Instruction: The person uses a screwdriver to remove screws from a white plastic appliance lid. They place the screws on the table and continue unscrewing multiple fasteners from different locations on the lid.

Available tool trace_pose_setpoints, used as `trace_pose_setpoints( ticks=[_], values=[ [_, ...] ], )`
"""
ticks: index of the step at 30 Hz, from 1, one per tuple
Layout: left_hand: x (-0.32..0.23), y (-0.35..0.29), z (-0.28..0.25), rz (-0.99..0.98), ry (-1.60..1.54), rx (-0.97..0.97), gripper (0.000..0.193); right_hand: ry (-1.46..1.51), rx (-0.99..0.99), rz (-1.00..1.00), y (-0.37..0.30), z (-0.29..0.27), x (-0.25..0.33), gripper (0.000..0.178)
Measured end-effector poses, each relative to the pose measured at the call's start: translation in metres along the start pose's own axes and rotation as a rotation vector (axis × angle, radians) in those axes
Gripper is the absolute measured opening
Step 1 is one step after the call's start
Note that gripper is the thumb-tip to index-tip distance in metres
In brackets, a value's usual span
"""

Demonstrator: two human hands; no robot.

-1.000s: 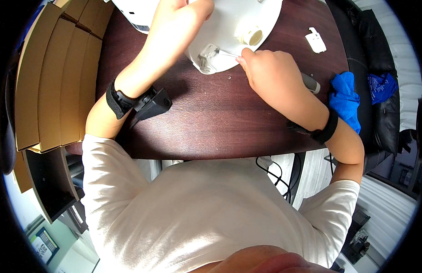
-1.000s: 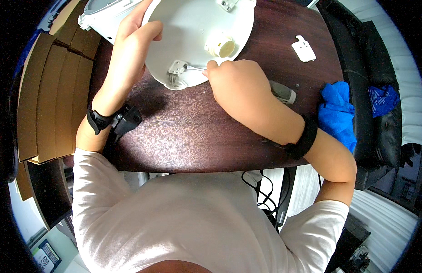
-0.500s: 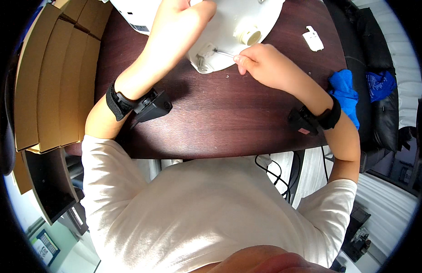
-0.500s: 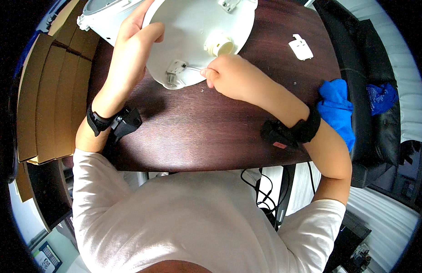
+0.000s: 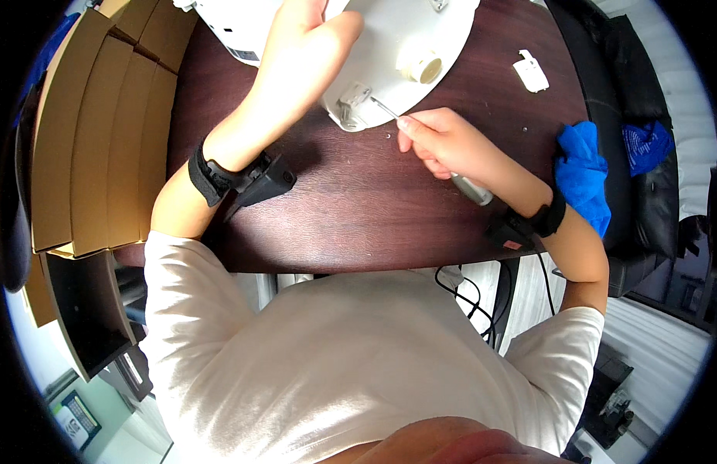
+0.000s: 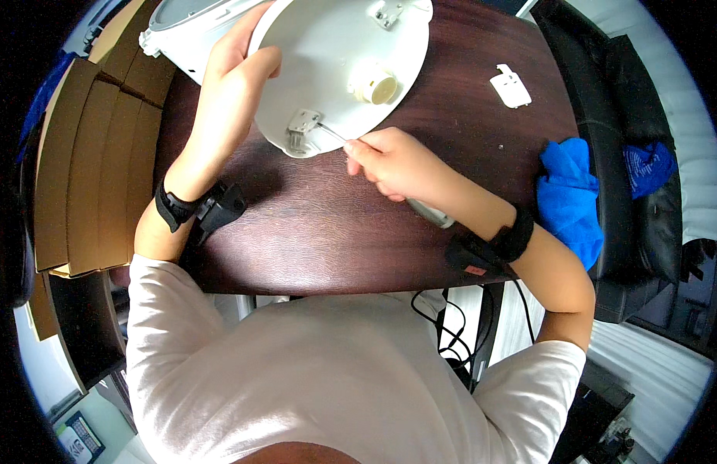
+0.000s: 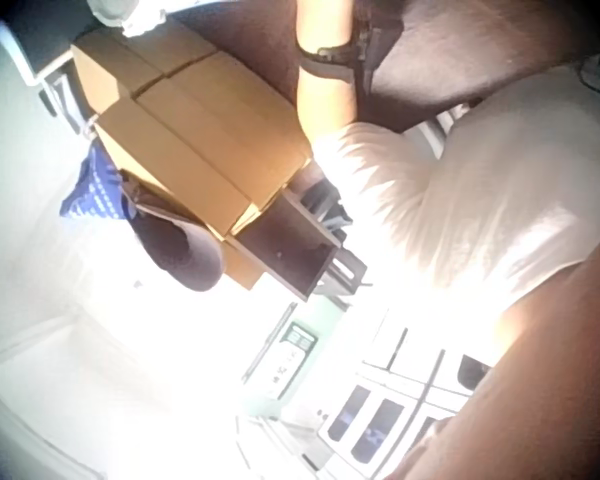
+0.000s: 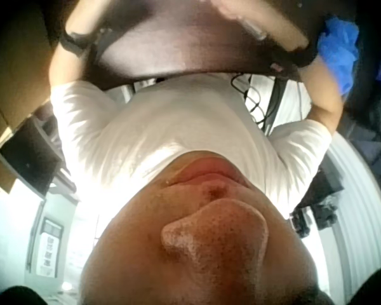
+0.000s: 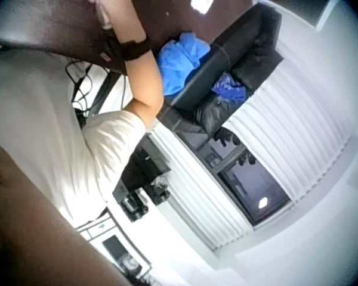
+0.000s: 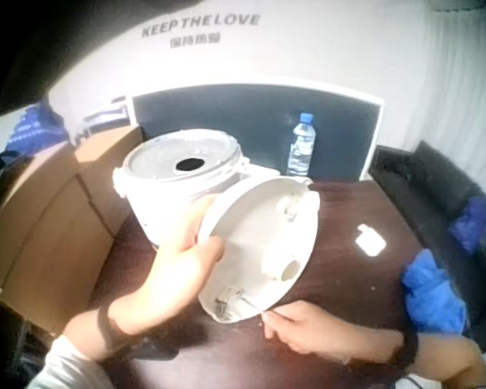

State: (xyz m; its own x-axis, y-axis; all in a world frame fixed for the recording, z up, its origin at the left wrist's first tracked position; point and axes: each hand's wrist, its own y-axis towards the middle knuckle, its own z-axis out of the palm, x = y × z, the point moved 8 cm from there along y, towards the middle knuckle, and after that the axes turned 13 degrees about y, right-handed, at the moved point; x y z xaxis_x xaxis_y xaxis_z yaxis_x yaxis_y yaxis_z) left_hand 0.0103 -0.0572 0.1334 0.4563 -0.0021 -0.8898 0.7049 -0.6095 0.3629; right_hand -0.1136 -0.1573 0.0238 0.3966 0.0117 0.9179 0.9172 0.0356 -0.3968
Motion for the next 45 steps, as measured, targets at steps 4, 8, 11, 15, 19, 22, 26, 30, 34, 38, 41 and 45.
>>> trace_pose_setpoints(
  ticks=[4, 8, 11, 15, 19, 22, 26, 30, 34, 38, 41, 45],
  values=[
    [-0.005, 0.002, 0.0, -0.052, 0.054, 0.053, 0.05, -0.71, -0.269, -0.426, -0.009, -0.009, 0.033, 0.032],
    [-0.009, 0.0, 0.001, -0.007, 0.041, 0.069, 0.051, -0.884, -0.317, -0.422, -0.01, -0.003, 0.047, 0.03],
    [-0.01, 0.0, 0.001, -0.037, 0.025, 0.067, 0.052, -0.973, -0.335, -0.399, -0.009, 0.002, 0.051, 0.03],
    [-0.003, 0.003, 0.0, 0.032, -0.002, 0.053, 0.051, -0.848, -0.292, -0.421, -0.005, 0.0, 0.047, 0.031],
    [-0.011, 0.0, 0.003, -0.047, 0.008, 0.076, 0.05, -0.602, -0.217, -0.314, 0.002, -0.007, 0.035, 0.033],
    [-0.011, 0.001, 0.002, -0.028, 0.016, 0.075, 0.05, -0.522, -0.173, -0.306, 0.005, -0.005, 0.032, 0.034],
    [-0.015, -0.003, 0.005, 0.146, 0.066, -0.013, 0.05, -0.491, -0.133, -0.182, 0.01, -0.005, 0.026, 0.036],
    [-0.001, 0.002, 0.001, 0.013, 0.009, 0.081, 0.05, -0.322, -0.094, -0.031, 0.008, -0.002, 0.018, 0.036],
    [-0.01, -0.001, 0.002, 0.052, -0.02, 0.077, 0.05, -0.256, -0.086, 0.0, 0.011, -0.003, 0.009, 0.036],
    [-0.003, 0.001, 0.004, 0.051, -0.026, 0.059, 0.05, -0.107, -0.038, 0.101, 0.009, -0.003, 0.002, 0.036],
    [-0.011, -0.003, 0.005, -0.01, -0.06, 0.105, 0.05, 0.171, 0.07, 0.216, 0.004, 0.006, -0.003, 0.036],
    [-0.002, -0.002, 0.001, -0.078, -0.043, 0.048, 0.049, 0.493, 0.135, 0.316, 0.002, 0.023, -0.012, 0.036]
  ],
)
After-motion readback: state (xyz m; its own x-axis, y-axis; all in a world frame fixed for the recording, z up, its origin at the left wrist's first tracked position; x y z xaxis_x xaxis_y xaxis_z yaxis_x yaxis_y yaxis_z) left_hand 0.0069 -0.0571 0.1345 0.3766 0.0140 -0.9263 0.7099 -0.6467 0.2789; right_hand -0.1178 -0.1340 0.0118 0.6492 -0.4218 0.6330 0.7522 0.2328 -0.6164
